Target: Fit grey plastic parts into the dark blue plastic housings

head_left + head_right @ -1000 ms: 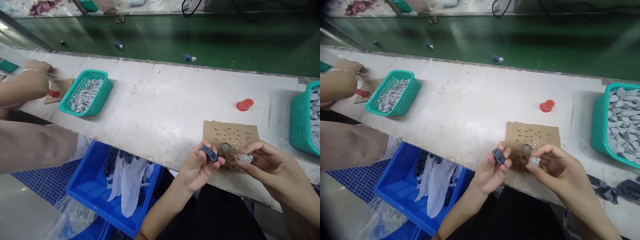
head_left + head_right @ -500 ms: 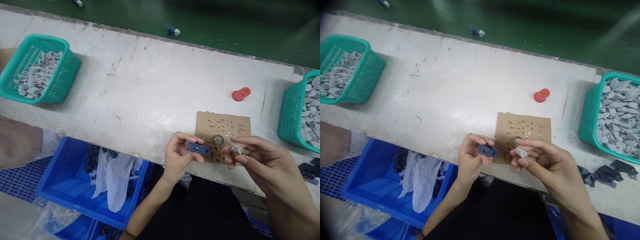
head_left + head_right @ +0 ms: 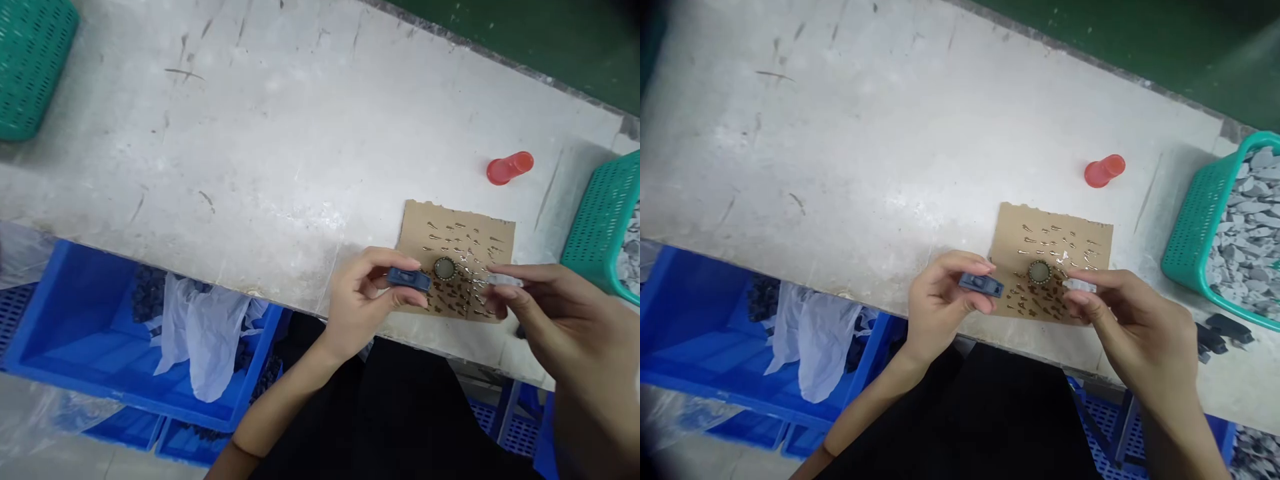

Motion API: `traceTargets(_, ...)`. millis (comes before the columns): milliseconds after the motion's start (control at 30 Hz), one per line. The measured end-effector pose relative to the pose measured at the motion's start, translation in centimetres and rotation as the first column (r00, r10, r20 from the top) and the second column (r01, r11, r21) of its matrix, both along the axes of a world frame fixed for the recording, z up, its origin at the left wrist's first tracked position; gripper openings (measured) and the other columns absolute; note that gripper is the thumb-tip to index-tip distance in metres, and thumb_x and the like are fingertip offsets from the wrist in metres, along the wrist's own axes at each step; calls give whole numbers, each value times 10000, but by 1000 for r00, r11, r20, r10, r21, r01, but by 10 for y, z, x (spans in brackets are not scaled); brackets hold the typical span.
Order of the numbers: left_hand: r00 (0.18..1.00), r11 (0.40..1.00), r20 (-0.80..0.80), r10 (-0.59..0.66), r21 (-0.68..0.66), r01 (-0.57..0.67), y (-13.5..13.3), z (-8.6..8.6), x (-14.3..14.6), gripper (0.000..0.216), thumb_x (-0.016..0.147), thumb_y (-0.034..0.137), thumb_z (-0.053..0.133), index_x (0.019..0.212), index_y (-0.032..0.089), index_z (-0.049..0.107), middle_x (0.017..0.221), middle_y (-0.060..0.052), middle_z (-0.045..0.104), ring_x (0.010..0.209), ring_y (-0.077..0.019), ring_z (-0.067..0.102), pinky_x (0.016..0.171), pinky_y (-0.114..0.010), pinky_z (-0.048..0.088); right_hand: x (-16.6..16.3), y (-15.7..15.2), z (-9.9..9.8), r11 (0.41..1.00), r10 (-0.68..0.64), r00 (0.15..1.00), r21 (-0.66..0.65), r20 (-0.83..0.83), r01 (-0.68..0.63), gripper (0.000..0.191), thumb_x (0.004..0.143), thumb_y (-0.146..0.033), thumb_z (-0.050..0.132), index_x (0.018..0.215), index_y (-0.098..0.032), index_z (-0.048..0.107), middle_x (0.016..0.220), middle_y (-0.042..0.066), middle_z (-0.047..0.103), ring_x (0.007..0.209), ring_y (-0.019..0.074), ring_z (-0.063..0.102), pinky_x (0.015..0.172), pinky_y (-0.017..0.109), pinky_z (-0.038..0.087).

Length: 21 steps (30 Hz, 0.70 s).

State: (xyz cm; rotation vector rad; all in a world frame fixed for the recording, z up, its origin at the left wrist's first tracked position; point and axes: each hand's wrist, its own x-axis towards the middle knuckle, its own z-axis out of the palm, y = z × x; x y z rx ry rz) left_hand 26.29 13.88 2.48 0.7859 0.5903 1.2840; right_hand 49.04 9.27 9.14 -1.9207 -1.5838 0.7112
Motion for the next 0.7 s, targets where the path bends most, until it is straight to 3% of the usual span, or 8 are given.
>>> traceTargets(100, 999, 999, -39, 25, 29, -24, -1, 3, 1, 382, 714, 47, 896, 1040, 202, 770, 969, -8, 758, 854, -106, 769, 803, -145, 654, -1, 4, -8, 969, 108, 948, 183, 299, -168, 180, 898, -320, 784, 1076, -347, 771, 1003, -36, 781, 880, 127, 723, 709, 272, 544)
traceTargets(233, 998, 998, -29, 61, 14, -61, -2, 1, 1, 477, 681, 76, 927, 1099, 210, 741, 957, 9, 746, 902, -98, 760, 807, -126, 637, -3, 9, -18, 920, 170, 880, 250, 443, -303, 197, 870, -214, 809, 1052, -255, 745, 943, -25, 785, 818, 95, 719, 662, 252, 512)
traceTargets(367, 998, 999, -47, 34, 1, -34, -3, -1, 0, 387, 708, 119, 923, 1040, 196, 739, 961, 2, 742, 883, -92, 749, 795, -134, 630, -6, 15, -21, 878, 216, 856, 290, 470, -380, 154, 826, -130, 827, 890, -225, 724, 856, -16, 778, 810, 115, 731, 629, 269, 484)
traceTargets(600, 1000, 1000, 6, 10, -5, -10, -4, -3, 0, 426, 690, 59, 920, 1052, 197, 742, 986, -1, 753, 906, -112, 759, 804, -179, 652, -4, 19, -19, 833, 296, 823, 291, 484, -470, 181, 809, -91, 830, 947, -172, 747, 863, 56, 784, 821, 139, 738, 668, 268, 508)
traceTargets(700, 1000, 1000, 12, 4, -17, -4, -4, -1, 0, 417, 687, 55, 921, 1037, 189, 738, 984, -2, 757, 899, -116, 762, 801, -192, 658, -4, 13, -15, 848, 278, 834, 286, 477, -446, 270, 795, -81, 832, 1009, -227, 755, 885, 14, 788, 838, 145, 739, 695, 271, 536)
